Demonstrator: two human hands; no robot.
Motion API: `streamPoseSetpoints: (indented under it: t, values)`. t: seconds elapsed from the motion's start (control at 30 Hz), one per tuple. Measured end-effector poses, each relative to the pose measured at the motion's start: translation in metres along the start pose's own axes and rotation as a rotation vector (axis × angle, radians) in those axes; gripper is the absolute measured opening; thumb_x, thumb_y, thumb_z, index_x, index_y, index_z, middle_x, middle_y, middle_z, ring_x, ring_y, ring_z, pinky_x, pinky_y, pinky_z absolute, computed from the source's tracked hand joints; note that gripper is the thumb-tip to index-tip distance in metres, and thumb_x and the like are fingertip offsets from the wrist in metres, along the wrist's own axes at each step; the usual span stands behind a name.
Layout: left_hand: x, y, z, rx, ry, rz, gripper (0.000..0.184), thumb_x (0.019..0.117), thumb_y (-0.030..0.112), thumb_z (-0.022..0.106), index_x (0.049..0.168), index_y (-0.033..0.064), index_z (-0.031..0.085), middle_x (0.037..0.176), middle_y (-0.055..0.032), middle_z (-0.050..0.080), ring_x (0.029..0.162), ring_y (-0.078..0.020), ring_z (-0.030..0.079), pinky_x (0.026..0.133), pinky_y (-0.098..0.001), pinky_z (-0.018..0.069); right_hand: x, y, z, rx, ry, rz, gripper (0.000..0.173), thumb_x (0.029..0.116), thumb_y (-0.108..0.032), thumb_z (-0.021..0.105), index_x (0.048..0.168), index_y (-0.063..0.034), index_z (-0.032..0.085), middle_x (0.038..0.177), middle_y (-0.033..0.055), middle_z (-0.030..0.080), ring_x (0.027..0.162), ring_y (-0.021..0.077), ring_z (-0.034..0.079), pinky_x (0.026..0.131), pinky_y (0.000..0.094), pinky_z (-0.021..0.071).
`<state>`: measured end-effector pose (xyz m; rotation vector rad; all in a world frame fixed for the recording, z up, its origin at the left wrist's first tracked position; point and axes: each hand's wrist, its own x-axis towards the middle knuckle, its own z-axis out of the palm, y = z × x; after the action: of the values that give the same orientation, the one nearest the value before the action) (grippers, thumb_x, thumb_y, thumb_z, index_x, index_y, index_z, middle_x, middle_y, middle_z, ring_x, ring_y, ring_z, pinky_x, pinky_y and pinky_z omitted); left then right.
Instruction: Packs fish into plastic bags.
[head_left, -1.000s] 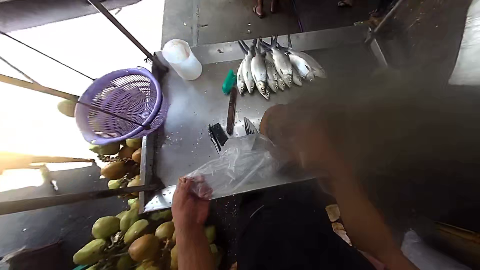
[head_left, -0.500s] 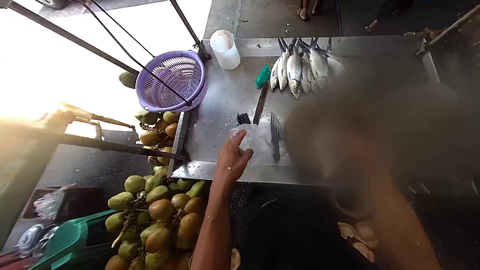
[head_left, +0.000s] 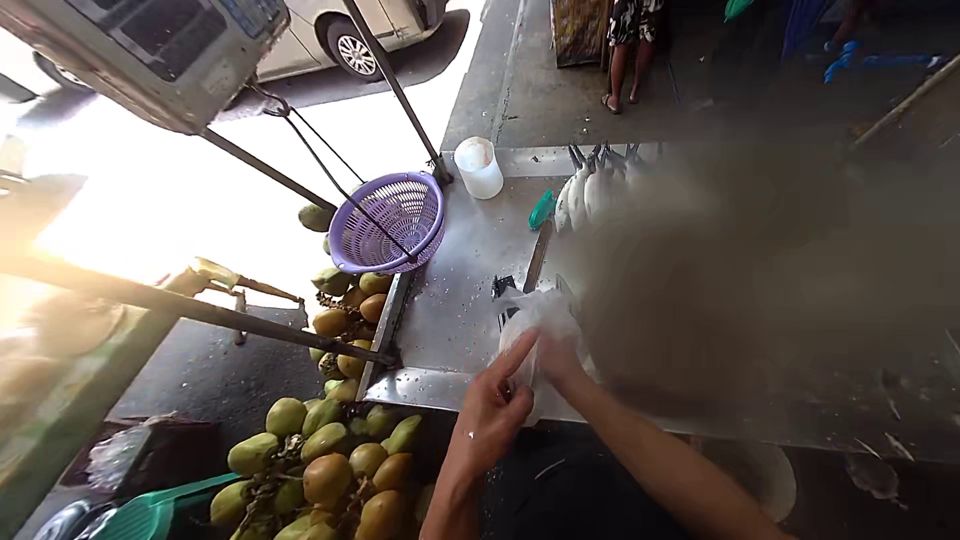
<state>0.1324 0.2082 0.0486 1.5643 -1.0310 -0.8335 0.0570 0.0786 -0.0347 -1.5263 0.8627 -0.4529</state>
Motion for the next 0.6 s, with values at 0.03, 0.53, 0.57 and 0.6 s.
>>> streamPoseSetpoints:
  t: [0.03, 0.53, 0.57, 0.6]
  values:
    - [0.000, -0.002, -0.004, -0.035, 0.077, 0.006, 0.065, 0.0845, -0.003, 0.056, 0.148, 0.0085, 0.054, 0.124, -0.0010, 0.072, 0.060, 0.0001, 0.058, 0.055, -0.0202, 0.0519, 0.000, -0.008, -0.004, -0.193, -0.107, -0.022, 0.047, 0.1068, -0.031, 0.045, 0.128, 0.0079, 0.062, 0.123, 0.0247, 0.067, 0.120, 0.0317, 0.063, 0.106, 0.0512, 0.0477]
    - [0.035, 0.034, -0.018, -0.687, 0.323, 0.343, 0.042, 0.0904, -0.009, 0.053, 0.127, -0.0002, 0.070, 0.123, -0.0122, 0.073, 0.065, -0.0042, 0.065, 0.059, -0.0207, 0.0563, -0.077, -0.033, -0.111, 0.113, -0.027, -1.009, 0.037, 0.0927, -0.033, 0.074, 0.127, -0.0293, 0.061, 0.114, -0.0069, 0.069, 0.106, 0.0133, 0.069, 0.091, 0.0343, 0.0601]
    - [0.037, 0.034, -0.015, -0.687, 0.315, 0.330, 0.041, 0.0907, -0.009, 0.052, 0.127, -0.0003, 0.070, 0.122, -0.0122, 0.073, 0.065, -0.0041, 0.065, 0.059, -0.0205, 0.0563, -0.078, -0.027, -0.110, 0.117, 0.102, -1.029, 0.049, 0.0869, -0.035, 0.080, 0.131, -0.0351, 0.058, 0.122, -0.0120, 0.065, 0.112, 0.0110, 0.066, 0.095, 0.0333, 0.0579]
    - [0.038, 0.035, -0.011, -0.678, 0.303, 0.320, 0.041, 0.0908, -0.009, 0.052, 0.127, -0.0009, 0.070, 0.122, -0.0127, 0.073, 0.064, -0.0041, 0.065, 0.058, -0.0205, 0.0556, -0.078, -0.020, -0.110, 0.050, 0.244, -1.028, 0.064, 0.0812, -0.041, 0.084, 0.137, -0.0389, 0.054, 0.133, -0.0152, 0.058, 0.122, 0.0086, 0.059, 0.101, 0.0314, 0.0534]
